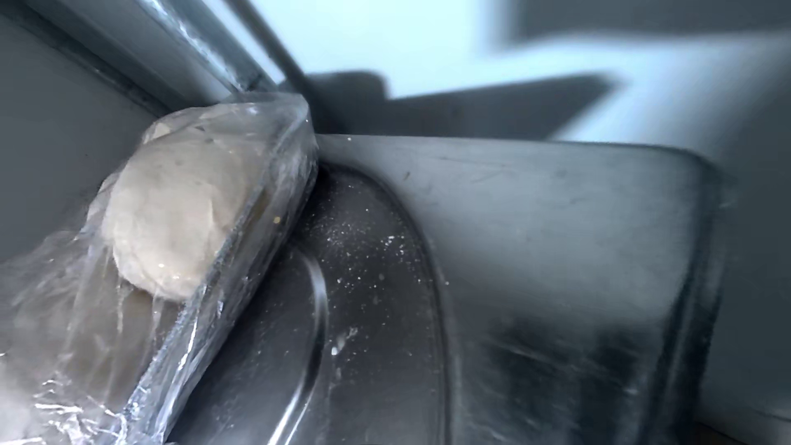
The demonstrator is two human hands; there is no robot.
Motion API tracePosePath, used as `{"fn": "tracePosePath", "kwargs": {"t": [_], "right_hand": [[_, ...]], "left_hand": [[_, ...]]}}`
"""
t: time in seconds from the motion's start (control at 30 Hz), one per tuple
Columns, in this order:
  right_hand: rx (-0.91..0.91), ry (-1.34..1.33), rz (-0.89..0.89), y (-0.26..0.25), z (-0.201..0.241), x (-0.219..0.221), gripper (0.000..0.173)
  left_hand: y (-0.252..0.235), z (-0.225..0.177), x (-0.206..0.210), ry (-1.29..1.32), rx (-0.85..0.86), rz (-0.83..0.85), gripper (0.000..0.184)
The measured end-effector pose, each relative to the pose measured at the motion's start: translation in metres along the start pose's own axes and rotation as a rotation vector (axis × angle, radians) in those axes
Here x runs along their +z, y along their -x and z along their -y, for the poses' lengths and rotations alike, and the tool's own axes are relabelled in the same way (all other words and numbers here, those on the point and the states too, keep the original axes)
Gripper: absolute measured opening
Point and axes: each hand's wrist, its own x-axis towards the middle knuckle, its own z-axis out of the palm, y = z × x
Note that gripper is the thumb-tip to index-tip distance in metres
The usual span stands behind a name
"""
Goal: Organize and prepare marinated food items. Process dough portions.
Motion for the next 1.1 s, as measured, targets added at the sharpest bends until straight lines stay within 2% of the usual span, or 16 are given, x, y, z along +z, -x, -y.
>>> {"fn": "tracePosePath", "kwargs": {"t": [0.1,0.17,0.23,0.27,0.33,0.37,0.4,0.43,0.5,0.63,0.7,0.8,0.9,0.93,1.03,1.1], "right_hand": [[-0.056,-0.227,0.022,0.008,-0.020,-0.022,0.051],[-0.028,-0.540,-0.007,0.049,-0.021,-0.040,0.040],[-0.049,-0.909,-0.113,0.056,-0.026,-0.043,0.039],[-0.137,-1.070,-0.169,0.042,-0.036,-0.037,0.039],[-0.486,-1.465,-0.235,0.015,-0.058,-0.017,0.043],[-0.393,-1.717,-0.335,0.027,-0.042,-0.015,0.045],[-0.314,-1.911,-0.394,0.033,-0.031,-0.015,0.050],[-0.414,-2.011,-0.334,0.030,-0.038,-0.008,0.053],[-0.368,-2.201,-0.377,0.050,-0.031,-0.004,0.047],[-0.318,-2.335,-0.485,0.109,-0.024,0.000,0.054],[-0.401,-2.313,-0.461,0.120,-0.031,0.012,0.060],[-0.449,-2.281,-0.546,0.132,-0.037,0.034,0.066],[-0.627,-2.300,-0.583,0.128,-0.059,0.079,0.056],[-0.768,-2.225,-0.541,0.129,-0.069,0.102,0.052],[-1.016,-2.299,-0.480,0.152,-0.063,0.137,0.044],[-1.175,-2.119,-0.470,0.164,-0.059,0.166,0.044]], "left_hand": [[-0.002,0.000,-0.001,-0.026,0.018,-0.024,0.040],[-0.005,0.002,-0.006,-0.101,0.003,-0.013,0.036],[-0.007,0.005,-0.009,-0.152,-0.040,0.015,0.039],[-0.009,0.007,-0.008,-0.155,-0.060,0.016,0.041],[-0.012,0.006,-0.009,-0.182,-0.077,0.041,0.044],[-0.007,0.003,-0.010,-0.199,-0.046,0.046,0.044],[-0.008,0.013,0.001,-0.163,0.059,-0.106,0.038],[-0.005,0.005,-0.001,-0.120,0.035,-0.081,0.036],[-0.005,-0.006,-0.009,-0.070,-0.045,0.032,0.040],[-0.011,0.018,0.007,-0.032,0.132,0.000,0.043],[0.007,-0.013,0.006,-0.109,0.040,0.131,0.040],[0.015,-0.026,0.034,-0.367,-0.024,0.230,0.044],[0.028,-0.027,0.065,-0.506,-0.067,0.294,0.049],[0.037,-0.023,0.072,-0.503,-0.056,0.273,0.047],[0.078,0.002,0.078,-0.314,0.011,0.154,0.039],[0.135,0.013,0.060,-0.016,-0.043,0.248,0.035]]}}
